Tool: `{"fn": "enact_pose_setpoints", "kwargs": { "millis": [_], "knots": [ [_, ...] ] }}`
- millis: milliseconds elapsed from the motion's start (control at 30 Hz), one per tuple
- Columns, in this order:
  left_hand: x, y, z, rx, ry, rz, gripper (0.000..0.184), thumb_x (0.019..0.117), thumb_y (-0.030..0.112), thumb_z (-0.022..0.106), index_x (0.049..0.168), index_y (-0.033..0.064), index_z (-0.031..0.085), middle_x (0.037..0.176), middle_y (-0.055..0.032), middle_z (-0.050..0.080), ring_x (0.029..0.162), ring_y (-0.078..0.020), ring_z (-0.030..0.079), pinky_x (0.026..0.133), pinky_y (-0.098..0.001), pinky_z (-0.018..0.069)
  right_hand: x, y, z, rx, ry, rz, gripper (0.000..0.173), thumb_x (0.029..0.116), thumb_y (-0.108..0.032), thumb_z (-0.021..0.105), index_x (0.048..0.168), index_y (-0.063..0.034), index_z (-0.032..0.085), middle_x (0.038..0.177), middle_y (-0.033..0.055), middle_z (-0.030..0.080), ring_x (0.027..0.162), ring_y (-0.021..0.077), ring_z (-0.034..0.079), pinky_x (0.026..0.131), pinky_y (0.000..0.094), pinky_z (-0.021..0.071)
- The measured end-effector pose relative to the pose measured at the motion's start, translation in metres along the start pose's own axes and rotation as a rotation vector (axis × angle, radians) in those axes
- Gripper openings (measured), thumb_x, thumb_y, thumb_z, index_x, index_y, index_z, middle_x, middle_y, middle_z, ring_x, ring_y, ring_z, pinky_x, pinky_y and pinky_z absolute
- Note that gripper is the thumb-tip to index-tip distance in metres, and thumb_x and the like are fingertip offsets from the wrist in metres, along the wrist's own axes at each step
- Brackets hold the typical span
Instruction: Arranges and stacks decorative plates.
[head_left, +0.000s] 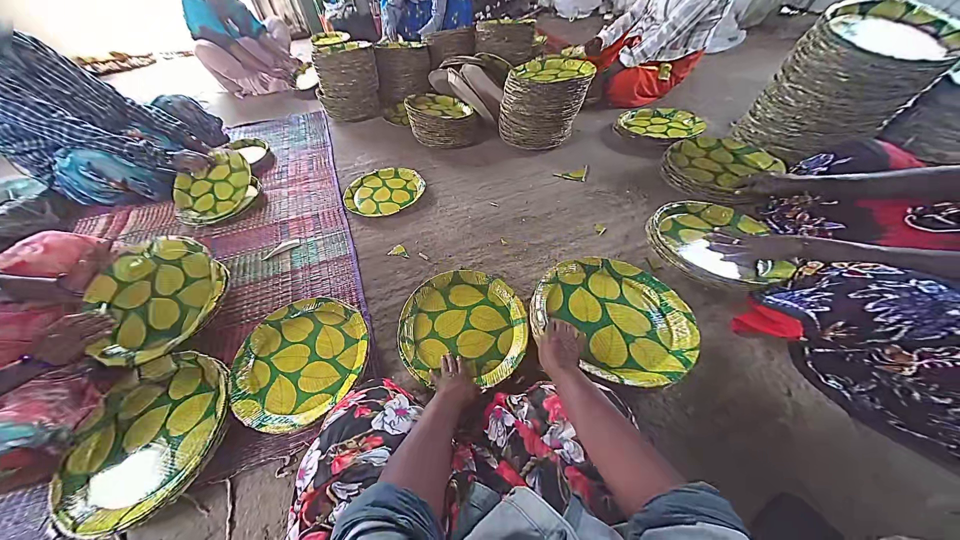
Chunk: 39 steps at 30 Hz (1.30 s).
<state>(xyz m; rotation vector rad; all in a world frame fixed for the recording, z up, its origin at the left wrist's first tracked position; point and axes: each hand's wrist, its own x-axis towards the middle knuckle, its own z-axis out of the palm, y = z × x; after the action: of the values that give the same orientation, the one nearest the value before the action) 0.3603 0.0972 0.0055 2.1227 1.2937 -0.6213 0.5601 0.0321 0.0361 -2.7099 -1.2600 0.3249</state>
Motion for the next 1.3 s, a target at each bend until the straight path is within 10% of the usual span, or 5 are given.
{"fn": "enact_pose_setpoints", "kwargs": {
  "millis": [300,533,667,767,1300],
  "knots": [
    [0.008,-0.004,-0.008,-0.095,0.103,0.031,0.066,0.1063,0.041,0.051,0.158,0.003,0.035,0.167,-0.023,0.025,0.154,-0.0417,0.028,0.116,-0.0691,0.0302,0.002,0.017,-0.007,0.059,0.187,0.084,0.043,0.1093,-0.035,0.048,0.128,-0.0006,0.067,0.133,0.0269,0.063,0.133,0.0426,0.055,0.109,0.0632,0.0376],
    [0.006,-0.009,-0.029,-0.525,1.185,0.132,0.069,0.1053,0.035,0.029,0.156,-0.0114,0.028,0.165,-0.0356,0.018,0.154,-0.0501,0.02,0.126,-0.0596,0.0129,-0.026,-0.012,0.011,0.26,0.17,-0.648,0.031,0.1047,-0.013,0.054,0.123,0.0066,0.069,0.134,0.0254,0.066,0.128,0.0425,0.062,0.108,0.0567,0.0477],
    [0.0,-0.01,-0.018,-0.322,0.662,0.125,0.061,0.1093,0.034,0.04,0.158,-0.0014,0.034,0.168,-0.0289,0.019,0.157,-0.0434,0.016,0.125,-0.0626,0.0132,-0.015,-0.026,0.03,-0.047,-0.451,-0.753,0.04,0.112,-0.025,0.042,0.125,0.0032,0.066,0.131,0.0258,0.064,0.127,0.0426,0.06,0.106,0.0608,0.044],
    [0.008,-0.004,0.002,-0.048,0.118,0.098,0.076,0.1077,0.043,0.048,0.165,0.0052,0.015,0.173,-0.0201,0.001,0.16,-0.0383,0.0,0.122,-0.0708,0.0086,-0.008,-0.019,0.021,0.043,-0.201,-0.542,0.052,0.1107,-0.037,0.043,0.138,0.0036,0.06,0.15,0.0265,0.053,0.144,0.0414,0.046,0.121,0.0619,0.0276],
    [0.015,0.004,0.005,-0.056,0.043,0.07,0.082,0.105,0.043,0.053,0.166,0.0087,0.011,0.174,-0.015,-0.006,0.16,-0.0372,-0.007,0.117,-0.0774,0.0077,0.009,0.003,-0.01,0.035,-0.081,0.135,0.04,0.1077,-0.022,0.049,0.137,0.0027,0.06,0.146,0.0245,0.055,0.141,0.0389,0.048,0.114,0.0588,0.0359]
  ]
}}
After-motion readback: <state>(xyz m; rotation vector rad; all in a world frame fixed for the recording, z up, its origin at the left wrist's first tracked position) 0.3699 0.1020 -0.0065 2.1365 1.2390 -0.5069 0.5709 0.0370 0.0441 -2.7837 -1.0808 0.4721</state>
